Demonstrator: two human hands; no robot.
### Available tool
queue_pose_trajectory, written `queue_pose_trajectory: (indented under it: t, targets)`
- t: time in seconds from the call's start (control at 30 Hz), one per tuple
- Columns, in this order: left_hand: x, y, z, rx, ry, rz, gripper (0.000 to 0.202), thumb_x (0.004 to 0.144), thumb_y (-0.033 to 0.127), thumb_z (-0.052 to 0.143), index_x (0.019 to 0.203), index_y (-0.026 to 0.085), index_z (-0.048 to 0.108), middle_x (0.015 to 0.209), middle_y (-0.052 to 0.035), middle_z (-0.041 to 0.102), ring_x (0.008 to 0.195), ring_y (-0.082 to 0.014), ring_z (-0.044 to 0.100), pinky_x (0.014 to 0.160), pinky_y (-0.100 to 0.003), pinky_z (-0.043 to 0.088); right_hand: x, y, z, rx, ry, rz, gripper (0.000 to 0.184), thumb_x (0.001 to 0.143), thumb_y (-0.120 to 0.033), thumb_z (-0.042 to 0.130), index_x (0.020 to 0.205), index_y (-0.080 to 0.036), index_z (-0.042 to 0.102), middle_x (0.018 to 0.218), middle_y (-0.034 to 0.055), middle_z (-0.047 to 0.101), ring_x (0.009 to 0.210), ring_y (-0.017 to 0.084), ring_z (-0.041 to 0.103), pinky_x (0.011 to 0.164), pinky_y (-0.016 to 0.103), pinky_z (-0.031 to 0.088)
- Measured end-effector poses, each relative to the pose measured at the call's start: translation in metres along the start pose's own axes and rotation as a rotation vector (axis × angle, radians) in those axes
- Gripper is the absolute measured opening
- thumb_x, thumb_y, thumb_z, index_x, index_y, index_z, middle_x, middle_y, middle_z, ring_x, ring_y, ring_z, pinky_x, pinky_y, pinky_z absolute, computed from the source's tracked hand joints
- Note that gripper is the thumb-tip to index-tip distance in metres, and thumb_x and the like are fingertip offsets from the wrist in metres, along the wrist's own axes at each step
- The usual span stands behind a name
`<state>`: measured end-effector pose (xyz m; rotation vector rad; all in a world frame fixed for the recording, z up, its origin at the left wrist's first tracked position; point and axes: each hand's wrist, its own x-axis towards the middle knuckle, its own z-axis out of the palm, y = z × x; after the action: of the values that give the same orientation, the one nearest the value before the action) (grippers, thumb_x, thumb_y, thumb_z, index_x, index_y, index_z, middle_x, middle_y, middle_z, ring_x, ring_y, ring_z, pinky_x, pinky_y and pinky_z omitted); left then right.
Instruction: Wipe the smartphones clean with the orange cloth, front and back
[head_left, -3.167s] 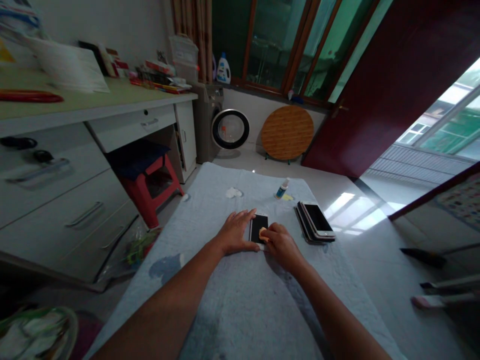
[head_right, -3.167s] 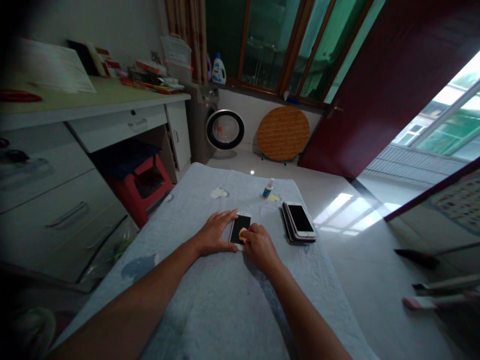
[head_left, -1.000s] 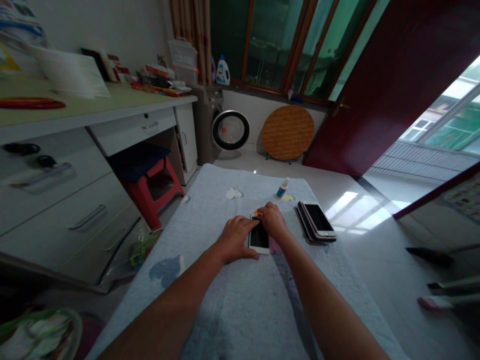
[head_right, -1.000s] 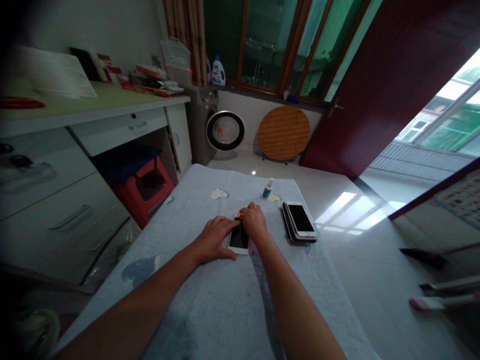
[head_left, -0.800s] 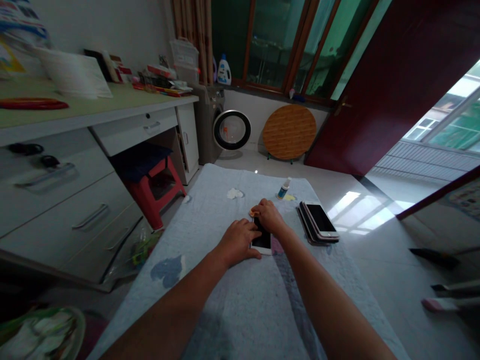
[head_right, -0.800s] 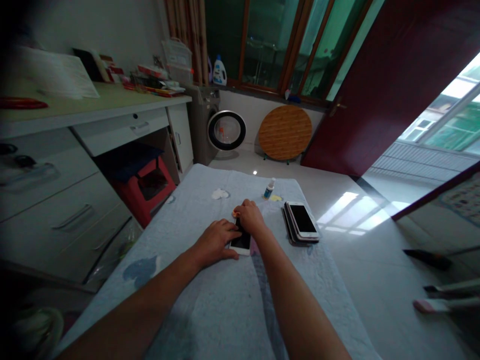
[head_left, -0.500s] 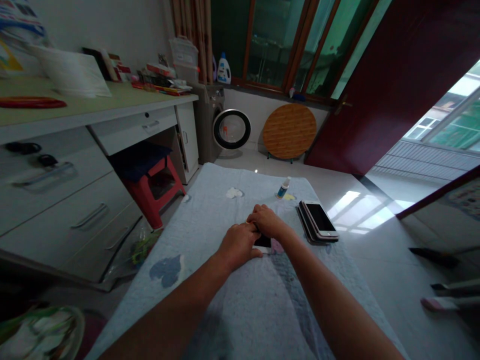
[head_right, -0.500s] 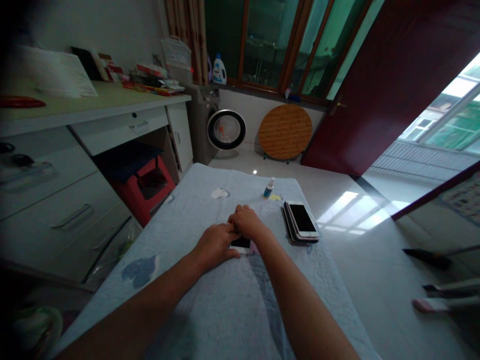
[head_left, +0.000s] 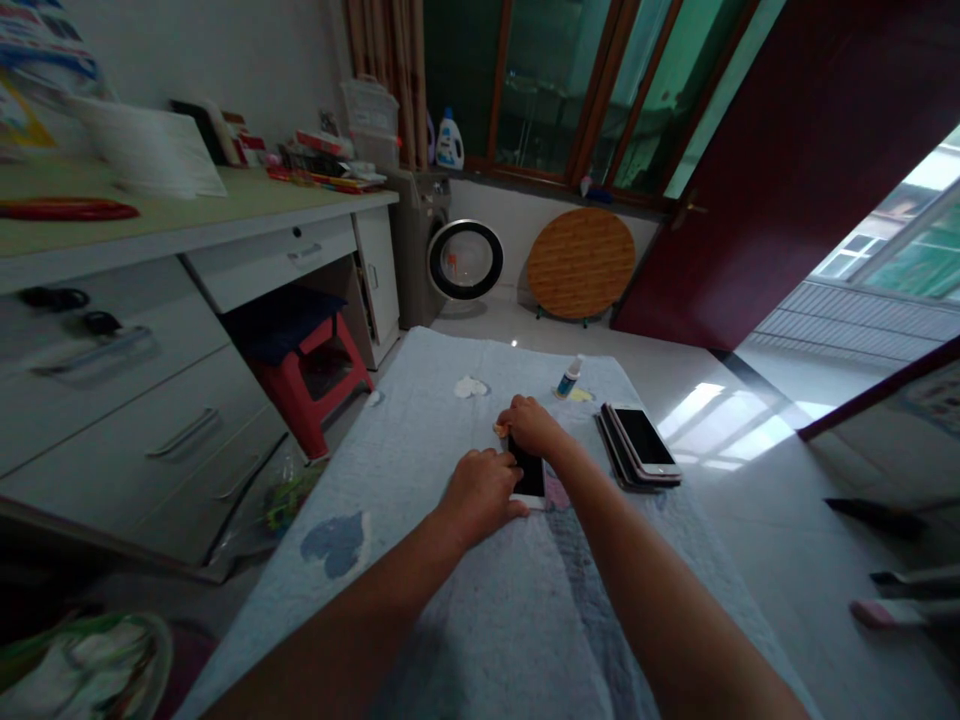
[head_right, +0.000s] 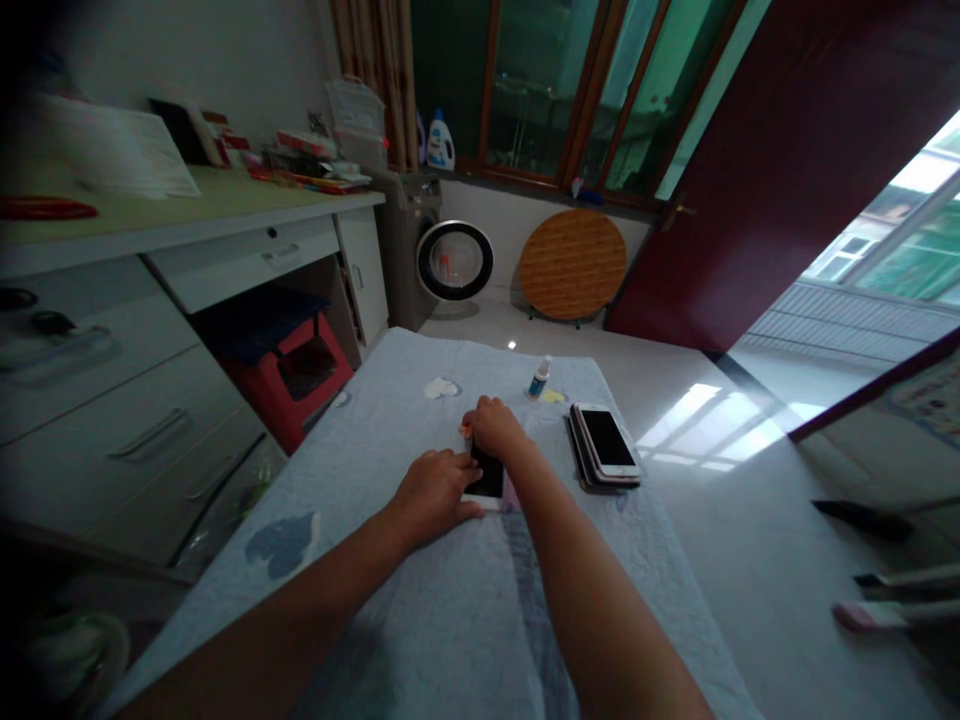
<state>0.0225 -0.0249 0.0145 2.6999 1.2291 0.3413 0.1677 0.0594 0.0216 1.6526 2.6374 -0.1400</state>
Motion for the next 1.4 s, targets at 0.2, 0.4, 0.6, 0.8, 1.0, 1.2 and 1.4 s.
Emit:
queue_pose_trajectory:
  t: [0.2, 0.4, 0.6, 0.8, 1.0, 1.2, 1.4]
  targets:
    - [-0.001, -0.003, 0.003, -0.062, 0.011, 0.009, 0.041, 0.073, 0.049, 0.072, 0.105, 0.023, 0.068, 0.102, -0.0072, 0.067, 0.095, -0.0285, 0.061, 0.079, -0.041, 0.044, 0.006, 0.006, 0.006, 0.022, -0.012, 0.050, 0.030, 0.088, -0.014, 0.047, 0.109, -0.019, 0.069, 0.105, 0.0123, 0.062, 0.095, 0.019, 0.055, 0.085, 0.028, 0.037]
    - [-0.002, -0.001, 0.001, -0.041, 0.003, -0.019, 0.040, 0.073, 0.051, 0.071, 0.103, 0.025, 0.068, 0.102, -0.0063, 0.067, 0.095, -0.0269, 0.059, 0.081, -0.040, 0.042, -0.004, 0.016, 0.008, 0.024, -0.012, 0.138, 0.031, 0.089, -0.015, 0.045, 0.111, -0.016, 0.067, 0.108, 0.0137, 0.062, 0.095, 0.019, 0.057, 0.084, 0.027, 0.038]
    - [-0.003, -0.001, -0.002, -0.055, 0.036, 0.007, 0.038, 0.070, 0.049, 0.074, 0.097, 0.023, 0.069, 0.097, -0.0065, 0.067, 0.095, -0.0283, 0.056, 0.082, -0.042, 0.041, -0.027, 0.035, 0.007, 0.032, 0.009, 0.238, 0.029, 0.088, -0.014, 0.045, 0.103, -0.013, 0.069, 0.101, 0.0140, 0.066, 0.089, 0.019, 0.060, 0.077, 0.025, 0.038]
    - [0.000, -0.006, 0.007, -0.139, 0.042, 0.052, 0.041, 0.070, 0.045, 0.076, 0.103, 0.023, 0.068, 0.104, -0.0061, 0.066, 0.103, -0.0267, 0.057, 0.092, -0.040, 0.042, -0.047, 0.025, 0.018, 0.066, 0.114, 0.375, 0.032, 0.092, -0.017, 0.039, 0.104, -0.012, 0.068, 0.101, 0.0138, 0.067, 0.088, 0.018, 0.059, 0.073, 0.024, 0.037]
    - [0.001, -0.007, 0.016, -0.138, 0.075, 0.029, 0.042, 0.072, 0.047, 0.074, 0.105, 0.022, 0.068, 0.108, -0.0069, 0.065, 0.103, -0.0269, 0.059, 0.092, -0.039, 0.044, -0.075, 0.005, 0.030, 0.210, 0.250, 0.446, 0.030, 0.093, -0.020, 0.040, 0.094, -0.013, 0.069, 0.089, 0.0102, 0.067, 0.081, 0.017, 0.056, 0.069, 0.024, 0.035]
    - [0.001, -0.010, 0.017, -0.123, 0.108, 0.012, 0.042, 0.073, 0.049, 0.072, 0.105, 0.021, 0.068, 0.108, -0.0076, 0.064, 0.102, -0.0270, 0.059, 0.091, -0.040, 0.044, -0.109, -0.012, 0.029, 0.304, 0.225, 0.387, 0.023, 0.091, -0.018, 0.046, 0.086, -0.014, 0.068, 0.082, 0.0077, 0.063, 0.077, 0.015, 0.056, 0.070, 0.023, 0.035]
    - [0.001, -0.014, 0.018, -0.151, 0.116, 0.009, 0.047, 0.072, 0.048, 0.074, 0.110, 0.021, 0.067, 0.113, -0.0075, 0.063, 0.103, -0.0256, 0.058, 0.091, -0.037, 0.045, -0.139, -0.024, 0.021, 0.382, 0.185, 0.361, 0.017, 0.089, -0.018, 0.053, 0.083, -0.016, 0.069, 0.080, 0.0048, 0.060, 0.076, 0.014, 0.055, 0.067, 0.022, 0.035]
